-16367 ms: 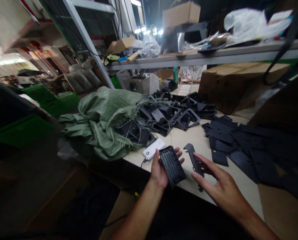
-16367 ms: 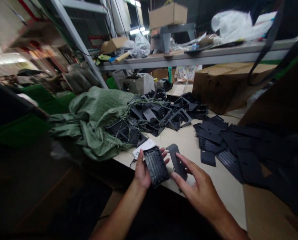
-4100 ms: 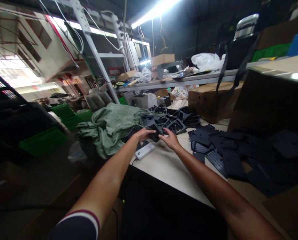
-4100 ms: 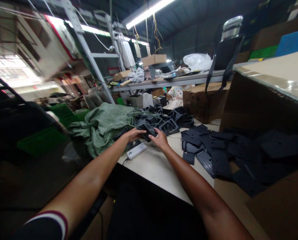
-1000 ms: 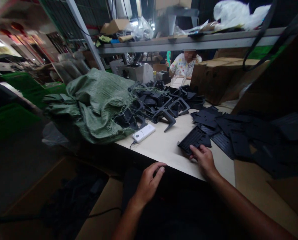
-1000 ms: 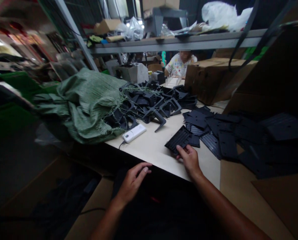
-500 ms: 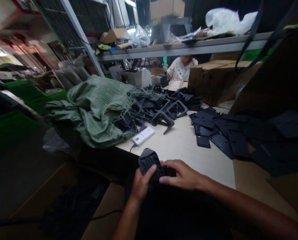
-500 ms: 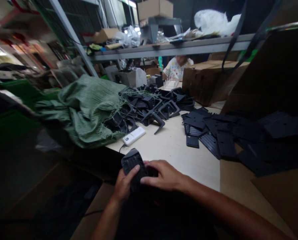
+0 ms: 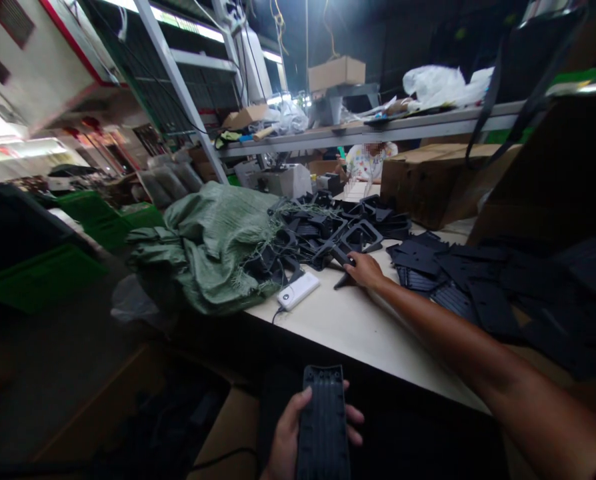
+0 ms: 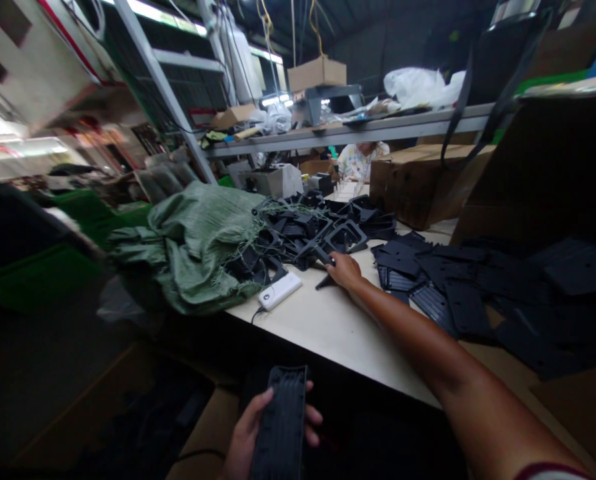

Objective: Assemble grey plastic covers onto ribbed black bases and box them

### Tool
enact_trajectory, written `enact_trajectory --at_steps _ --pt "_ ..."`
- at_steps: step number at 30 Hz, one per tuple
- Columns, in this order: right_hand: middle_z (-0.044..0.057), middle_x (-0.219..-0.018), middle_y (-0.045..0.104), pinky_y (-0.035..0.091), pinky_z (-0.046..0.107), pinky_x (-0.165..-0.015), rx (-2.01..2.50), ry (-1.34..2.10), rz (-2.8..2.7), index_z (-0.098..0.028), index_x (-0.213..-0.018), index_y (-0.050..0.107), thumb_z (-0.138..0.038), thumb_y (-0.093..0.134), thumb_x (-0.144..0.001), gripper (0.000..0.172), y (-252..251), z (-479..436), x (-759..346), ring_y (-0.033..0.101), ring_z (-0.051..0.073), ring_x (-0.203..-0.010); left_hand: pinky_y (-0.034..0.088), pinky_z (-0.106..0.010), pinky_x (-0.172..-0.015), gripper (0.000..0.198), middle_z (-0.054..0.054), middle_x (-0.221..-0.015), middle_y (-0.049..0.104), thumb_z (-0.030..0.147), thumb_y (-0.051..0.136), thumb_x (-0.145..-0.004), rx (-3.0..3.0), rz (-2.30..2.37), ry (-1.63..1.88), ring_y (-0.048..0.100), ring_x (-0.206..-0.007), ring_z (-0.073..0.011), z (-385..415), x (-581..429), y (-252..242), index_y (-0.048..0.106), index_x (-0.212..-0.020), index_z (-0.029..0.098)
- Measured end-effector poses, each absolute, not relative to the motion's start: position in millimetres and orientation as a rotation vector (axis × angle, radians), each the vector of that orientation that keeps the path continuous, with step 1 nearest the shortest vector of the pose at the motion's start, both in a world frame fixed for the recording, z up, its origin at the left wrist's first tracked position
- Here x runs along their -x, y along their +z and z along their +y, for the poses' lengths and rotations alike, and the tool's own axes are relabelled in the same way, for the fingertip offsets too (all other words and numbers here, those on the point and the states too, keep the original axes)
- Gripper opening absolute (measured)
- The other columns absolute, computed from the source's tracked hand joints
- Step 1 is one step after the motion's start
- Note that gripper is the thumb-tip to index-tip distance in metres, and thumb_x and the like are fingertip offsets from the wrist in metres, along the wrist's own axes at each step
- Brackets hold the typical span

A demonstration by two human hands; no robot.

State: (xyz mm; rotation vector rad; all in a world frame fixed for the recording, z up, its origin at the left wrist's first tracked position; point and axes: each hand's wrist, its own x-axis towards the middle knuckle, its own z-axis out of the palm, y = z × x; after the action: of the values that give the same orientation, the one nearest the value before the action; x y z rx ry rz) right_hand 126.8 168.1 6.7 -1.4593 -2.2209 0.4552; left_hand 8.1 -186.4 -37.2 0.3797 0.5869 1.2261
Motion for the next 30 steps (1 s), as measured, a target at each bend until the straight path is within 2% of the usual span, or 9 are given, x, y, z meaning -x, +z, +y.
enact_trajectory --at_steps 4,7,14,18,22,24,26,28,30 --pt "0.014 -0.113 0.078 0.053 0.036 -0.089 1.576 0.376 -2.224 -0.018 -0.114 0.076 -0.034 0.064 -0.093 0.03 13.1 160.7 -144.2 0.072 0.028 -0.106 0.052 -0.026 -0.066 0.065 -0.022 -0.111 0.08 0.057 0.044 -0.104 -0.393 0.431 1.197 0.081 -0.09 -0.0282 -199.9 -0.5 -46.8 0.069 -0.139 0.009" --pt "0.019 -0.107 0.078 0.053 0.037 -0.083 1.701 0.321 -2.206 -0.015 -0.106 0.079 -0.033 0.065 -0.086 0.031 14.7 153.2 -168.8 0.074 0.034 -0.102 0.053 -0.027 -0.073 0.064 -0.022 -0.11 0.081 0.056 0.044 -0.104 -0.374 0.418 1.201 0.081 -0.092 -0.0272 -204.8 3.9 -53.9 0.069 -0.139 0.008" --pt "0.023 -0.099 0.078 0.053 0.041 -0.083 1.751 0.293 -2.16 -0.011 -0.104 0.078 -0.034 0.064 -0.083 0.034 4.3 123.2 -202.0 0.075 0.038 -0.097 0.055 -0.03 -0.077 0.075 -0.026 -0.108 0.08 0.062 0.038 -0.104 -0.404 0.405 1.119 0.081 -0.093 -0.0303 -191.0 0.8 -58.8 0.065 -0.142 0.003" --pt "0.018 -0.096 0.079 0.055 0.037 -0.08 1.682 0.367 -2.069 -0.011 -0.115 0.074 -0.032 0.062 -0.087 0.037 -4.5 118.1 -196.4 0.075 0.033 -0.09 0.056 -0.032 -0.077 0.078 -0.027 -0.108 0.079 0.063 0.034 -0.105 -0.439 0.372 1.115 0.081 -0.093 -0.0315 -178.7 -5.5 -48.3 0.062 -0.144 0.001" --pt "0.009 -0.105 0.079 0.056 0.03 -0.076 1.535 0.455 -2.014 -0.016 -0.145 0.057 -0.038 0.055 -0.099 0.052 -12.8 117.5 -181.9 0.074 0.021 -0.084 0.057 -0.034 -0.082 0.08 -0.027 -0.109 0.079 0.064 0.034 -0.104 -0.444 0.406 1.097 0.08 -0.094 -0.0319 -176.2 -6.9 -35.2 0.063 -0.144 0.001" --pt "0.01 -0.119 0.076 0.057 0.03 -0.081 1.466 0.44 -2.02 -0.019 -0.151 0.051 -0.041 0.052 -0.102 0.054 -16.3 115.3 -179.3 0.074 0.019 -0.089 0.058 -0.034 -0.079 0.078 -0.026 -0.109 0.078 0.065 0.036 -0.104 -0.424 0.438 1.095 0.08 -0.093 -0.0312 -179.5 -2.4 -30.6 0.064 -0.144 0.004" --pt "0.013 -0.133 0.07 0.056 0.033 -0.094 1.412 0.386 -2.058 -0.019 -0.151 0.052 -0.039 0.057 -0.099 0.056 -18.7 112.6 -183.7 0.071 0.022 -0.107 0.059 -0.033 -0.073 0.073 -0.024 -0.107 0.079 0.064 0.039 -0.104 -0.382 0.475 1.087 0.079 -0.091 -0.0307 -184.9 4.7 -28.3 0.066 -0.142 0.008" --pt "0.015 -0.143 0.064 0.049 0.038 -0.11 1.393 0.314 -2.106 -0.018 -0.15 0.055 -0.035 0.063 -0.094 0.059 -19.1 111.9 -196.3 0.062 0.027 -0.127 0.059 -0.033 -0.068 0.067 -0.022 -0.105 0.079 0.062 0.044 -0.103 -0.326 0.525 1.081 0.078 -0.089 -0.0306 -191.3 12.3 -28.4 0.069 -0.139 0.011" --pt "0.016 -0.15 0.059 0.04 0.042 -0.12 1.43 0.242 -2.128 -0.017 -0.15 0.056 -0.031 0.065 -0.091 0.061 -16.7 114.8 -217.2 0.053 0.031 -0.139 0.06 -0.033 -0.066 0.064 -0.021 -0.103 0.079 0.061 0.048 -0.101 -0.261 0.587 1.087 0.078 -0.087 -0.0303 -197.9 18.7 -30.1 0.071 -0.136 0.013"
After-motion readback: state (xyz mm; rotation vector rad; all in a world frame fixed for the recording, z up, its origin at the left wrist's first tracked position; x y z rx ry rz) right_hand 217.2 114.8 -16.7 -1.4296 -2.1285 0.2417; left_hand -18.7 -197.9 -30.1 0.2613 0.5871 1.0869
